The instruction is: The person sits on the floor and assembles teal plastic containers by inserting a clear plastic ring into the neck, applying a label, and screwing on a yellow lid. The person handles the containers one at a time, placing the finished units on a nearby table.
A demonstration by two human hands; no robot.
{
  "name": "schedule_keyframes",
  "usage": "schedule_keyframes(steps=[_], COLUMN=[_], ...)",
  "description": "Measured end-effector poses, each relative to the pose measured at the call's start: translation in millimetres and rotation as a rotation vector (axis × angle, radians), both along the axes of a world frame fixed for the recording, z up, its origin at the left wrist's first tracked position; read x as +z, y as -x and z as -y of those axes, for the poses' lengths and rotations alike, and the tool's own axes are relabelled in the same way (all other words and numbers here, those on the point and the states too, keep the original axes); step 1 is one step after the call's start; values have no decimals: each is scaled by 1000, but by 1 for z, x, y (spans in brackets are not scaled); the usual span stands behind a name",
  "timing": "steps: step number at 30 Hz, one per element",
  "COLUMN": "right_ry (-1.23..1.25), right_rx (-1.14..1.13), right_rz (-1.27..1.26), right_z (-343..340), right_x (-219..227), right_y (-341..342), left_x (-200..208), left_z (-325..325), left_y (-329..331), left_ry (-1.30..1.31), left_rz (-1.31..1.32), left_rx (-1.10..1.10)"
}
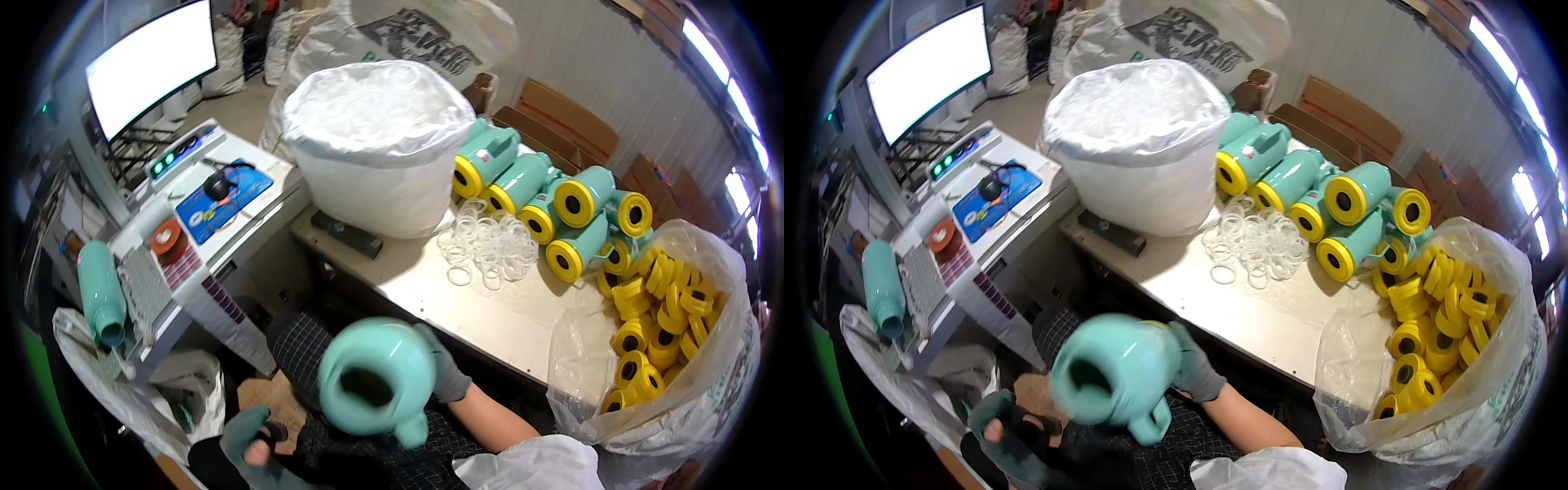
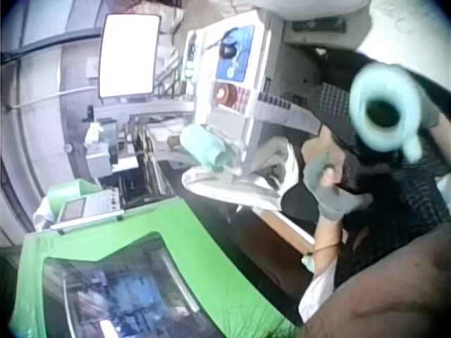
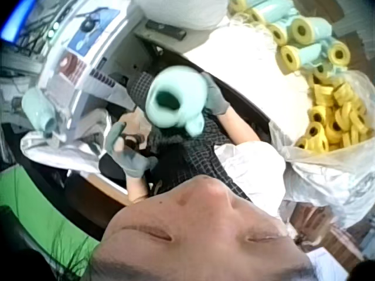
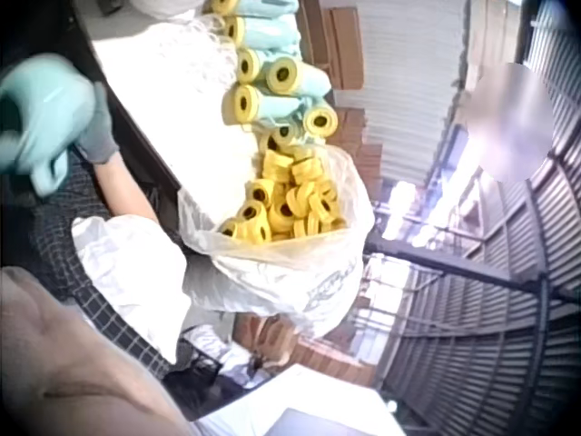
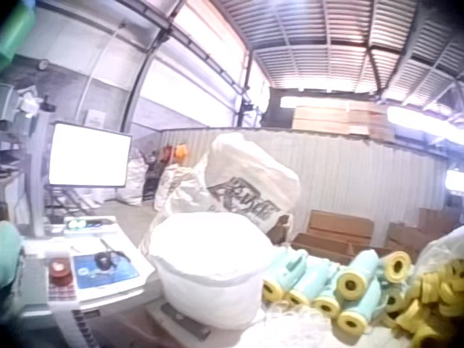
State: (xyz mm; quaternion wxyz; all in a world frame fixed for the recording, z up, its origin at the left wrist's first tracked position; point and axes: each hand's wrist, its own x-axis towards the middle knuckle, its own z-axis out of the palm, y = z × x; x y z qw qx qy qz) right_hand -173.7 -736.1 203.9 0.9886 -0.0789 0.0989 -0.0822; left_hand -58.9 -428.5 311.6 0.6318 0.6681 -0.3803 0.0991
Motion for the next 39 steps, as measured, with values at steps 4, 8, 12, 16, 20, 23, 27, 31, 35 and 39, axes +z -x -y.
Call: schedule_keyframes(steps=[4, 8, 12, 16, 20, 23, 27, 31, 35, 39], right_ry=[1448, 10, 569, 1148, 910, 896, 1095, 1368, 1406, 1491], right_rx=[-523, -843, -1036, -733, -310, -66, 413, 705, 729, 633], right_rz=[-614, 404, 127, 47, -186, -121, 19, 110, 70, 34], right_z=[84, 272, 281, 171, 6, -87, -171, -207, -209, -203], right_x=[43, 122, 207, 147, 55, 41, 29, 23, 13, -9], right_y=[53, 74, 34, -44, -94, -93, -84, -75, -76, -77], left_x=[-10, 4, -10, -51, -62, -71, -140, -235, -290, -302], left_z=[24, 31, 29, 3, -47, -103, -215, -322, -391, -424], left_y=[1, 3, 10, 14, 16, 8, 28, 117, 214, 254], left_ry=[-80, -202, -282, -434, -299, -346, -662, 10, -292, 1537], left_rz=[37, -14, -74, -49, -15, 52, -39, -835, -1094, -1434], left_rx=[-86, -251, -196, -44, 190, 603, 1200, 1614, 2655, 2197])
